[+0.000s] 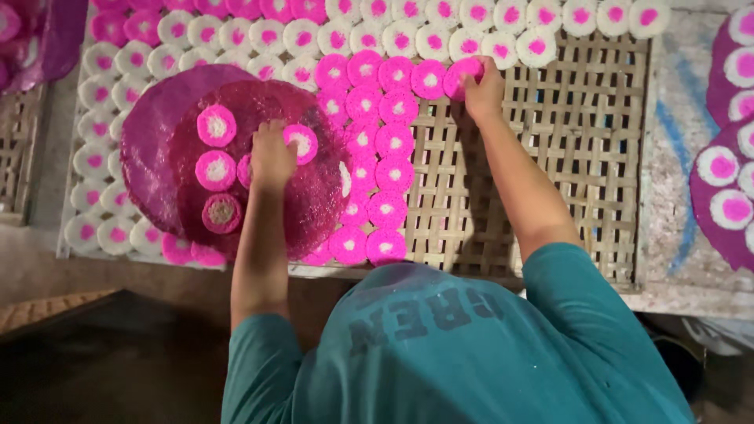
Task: The person arranges pink and white circular decorative items on a woven tray. They pick up the circles from a large pink sheet and place them in rows on the tray, repeating the process across multiple trays.
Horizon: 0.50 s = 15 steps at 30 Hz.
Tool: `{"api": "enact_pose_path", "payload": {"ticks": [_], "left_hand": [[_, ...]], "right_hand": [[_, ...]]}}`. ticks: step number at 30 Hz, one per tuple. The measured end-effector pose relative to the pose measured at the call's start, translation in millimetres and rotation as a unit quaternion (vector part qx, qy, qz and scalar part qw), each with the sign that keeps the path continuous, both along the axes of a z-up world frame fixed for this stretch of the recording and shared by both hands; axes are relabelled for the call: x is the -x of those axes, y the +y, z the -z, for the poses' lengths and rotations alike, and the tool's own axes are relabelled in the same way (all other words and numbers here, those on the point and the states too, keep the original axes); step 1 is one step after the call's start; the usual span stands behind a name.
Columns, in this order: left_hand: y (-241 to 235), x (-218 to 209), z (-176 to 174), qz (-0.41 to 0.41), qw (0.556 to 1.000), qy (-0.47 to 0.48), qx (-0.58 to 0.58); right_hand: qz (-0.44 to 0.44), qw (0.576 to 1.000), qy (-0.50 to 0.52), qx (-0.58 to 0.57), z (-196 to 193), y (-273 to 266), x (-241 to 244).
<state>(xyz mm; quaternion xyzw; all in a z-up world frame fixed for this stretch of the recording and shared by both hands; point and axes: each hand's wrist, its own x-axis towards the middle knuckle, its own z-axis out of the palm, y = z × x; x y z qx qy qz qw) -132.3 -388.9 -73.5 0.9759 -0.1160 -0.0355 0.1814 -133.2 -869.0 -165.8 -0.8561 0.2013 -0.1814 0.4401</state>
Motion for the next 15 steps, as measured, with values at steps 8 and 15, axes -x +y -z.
{"api": "enact_pose_path", "payload": {"ticks": [8,15], "left_hand": [[-79,6,-70,-0.037,0.975,0.150,0.157],[-197,32,-72,0.110,0.961,0.092,0.237]], "right_hand": [[-0.030,0.971,-0.079,0.226,-71,57,38],[-0.046,0.719,0.024,-0.693,-38,61,65]]}}
